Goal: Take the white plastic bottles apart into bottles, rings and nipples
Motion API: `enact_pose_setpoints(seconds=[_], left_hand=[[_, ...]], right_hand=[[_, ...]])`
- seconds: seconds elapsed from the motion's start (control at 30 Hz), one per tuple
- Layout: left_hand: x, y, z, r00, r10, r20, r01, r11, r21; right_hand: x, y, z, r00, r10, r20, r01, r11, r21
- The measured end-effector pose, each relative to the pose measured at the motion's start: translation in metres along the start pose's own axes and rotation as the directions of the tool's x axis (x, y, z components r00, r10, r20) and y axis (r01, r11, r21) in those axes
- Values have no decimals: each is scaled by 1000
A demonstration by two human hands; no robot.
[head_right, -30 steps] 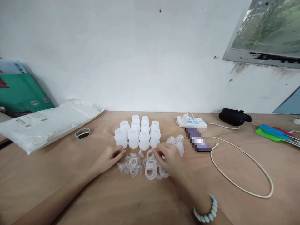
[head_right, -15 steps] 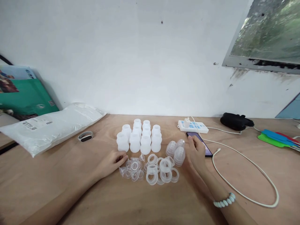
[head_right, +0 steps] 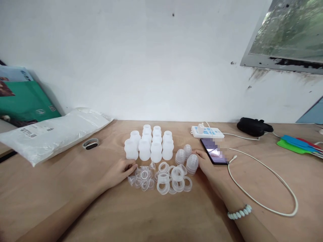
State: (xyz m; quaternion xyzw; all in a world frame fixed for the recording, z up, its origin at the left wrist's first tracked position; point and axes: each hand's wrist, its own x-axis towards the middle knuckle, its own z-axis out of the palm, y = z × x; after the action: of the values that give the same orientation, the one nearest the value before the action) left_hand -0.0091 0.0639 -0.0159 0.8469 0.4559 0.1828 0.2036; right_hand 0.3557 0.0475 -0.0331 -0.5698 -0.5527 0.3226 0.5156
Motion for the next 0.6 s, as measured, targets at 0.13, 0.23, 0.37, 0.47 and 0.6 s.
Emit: enact_pose_setpoints(seconds=[0.13,0.23,0.37,0.47,0.6], left_hand=[[0,0,0,1000,4,0,-4,1000,-7],[0,-1,0,1000,7,5,-7,1000,-10],[0,0,0,1000,5,15,-5,1000,-6],[-1,1,0,1000,-3,12,3,1000,0],[-1,3,-1,1000,-9,16,9,1000,-2]], right_hand=[[0,0,-1,998,10,68,-11,1000,2],[1,-1,-2,995,22,93,-21,1000,-9],[1,-2,-3,992,20,126,-17,999,-31],[0,-3,-3,990,7,140,1,999,-54],[0,-3,-3,990,-24,136,37,995,-97]])
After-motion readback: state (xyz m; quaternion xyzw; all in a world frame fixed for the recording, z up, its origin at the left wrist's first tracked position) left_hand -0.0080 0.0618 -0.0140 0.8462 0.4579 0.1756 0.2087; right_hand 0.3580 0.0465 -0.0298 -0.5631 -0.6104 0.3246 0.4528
